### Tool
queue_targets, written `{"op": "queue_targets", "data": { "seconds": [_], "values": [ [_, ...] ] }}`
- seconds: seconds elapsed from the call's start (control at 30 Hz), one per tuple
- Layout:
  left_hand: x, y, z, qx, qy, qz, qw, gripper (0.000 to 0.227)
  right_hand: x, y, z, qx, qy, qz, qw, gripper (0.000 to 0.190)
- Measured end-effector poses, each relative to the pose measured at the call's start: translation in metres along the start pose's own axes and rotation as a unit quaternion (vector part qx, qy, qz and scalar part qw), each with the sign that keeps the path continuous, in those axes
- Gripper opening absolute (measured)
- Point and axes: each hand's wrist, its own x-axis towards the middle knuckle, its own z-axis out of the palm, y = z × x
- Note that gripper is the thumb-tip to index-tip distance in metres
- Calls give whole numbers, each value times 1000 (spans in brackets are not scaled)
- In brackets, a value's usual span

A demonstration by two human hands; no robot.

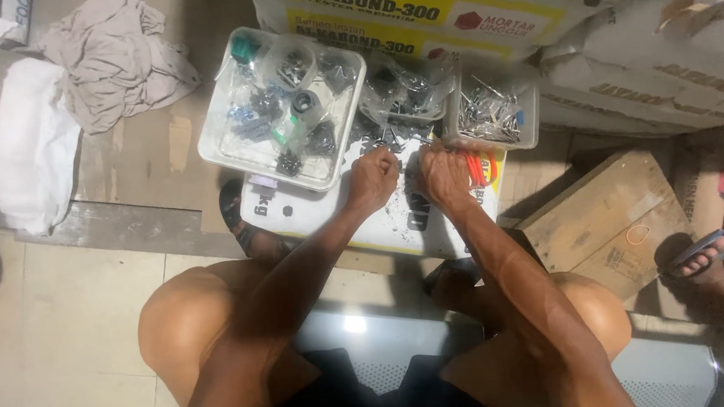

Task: The person sits on a low stool and sorts small metal fasteners, such as screws and bolts, from a plastic container into smaller plastic bags. They handle the items by hand, picking them up and placing them into the bags.

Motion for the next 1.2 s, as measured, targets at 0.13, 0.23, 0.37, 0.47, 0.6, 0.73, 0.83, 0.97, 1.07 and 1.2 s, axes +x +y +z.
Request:
{"op": "queue_targets", "data": {
  "seconds": [0.13, 0.23, 0.37, 0.47, 0.6, 0.73, 0.83, 0.97, 1.07, 1.2],
  "values": [
    [-3, 32, -23, -59, -1, -78, 995, 10, 14, 8, 16, 108, -148, 131, 974, 45],
    [-4, 37, -27, -85, 2, -113, 990, 11, 18, 1, -23, 222, -120, 139, 958, 28],
    [-8, 55, -33, -176, 15, -161, 971, 15, 8, -3, -37, 311, -120, 97, 938, 19],
    [-8, 55, -32, -161, 8, -148, 976, 13, 5, 0, -20, 338, -111, 83, 931, 17],
    [-8, 55, -32, -156, 4, -111, 982, 12, 8, 1, -30, 368, -92, 62, 923, 15],
    [-11, 66, -37, -110, 2, -105, 988, 10, 9, -2, -34, 386, -112, 75, 913, 17],
    [-9, 56, -31, -84, -2, -80, 993, 9, 11, -5, -35, 395, -112, 77, 908, 14],
    [-3, 20, -10, -7, -23, 15, 1000, 7, 9, -2, -14, 386, -116, 93, 911, 15],
    [-13, 48, -26, 29, -24, 31, 999, 7, 8, -9, -23, 393, -111, 113, 906, 17],
    [-19, 75, -36, 41, -25, -18, 999, 12, 10, -14, -32, 461, -103, 172, 865, 15]
  ]
}}
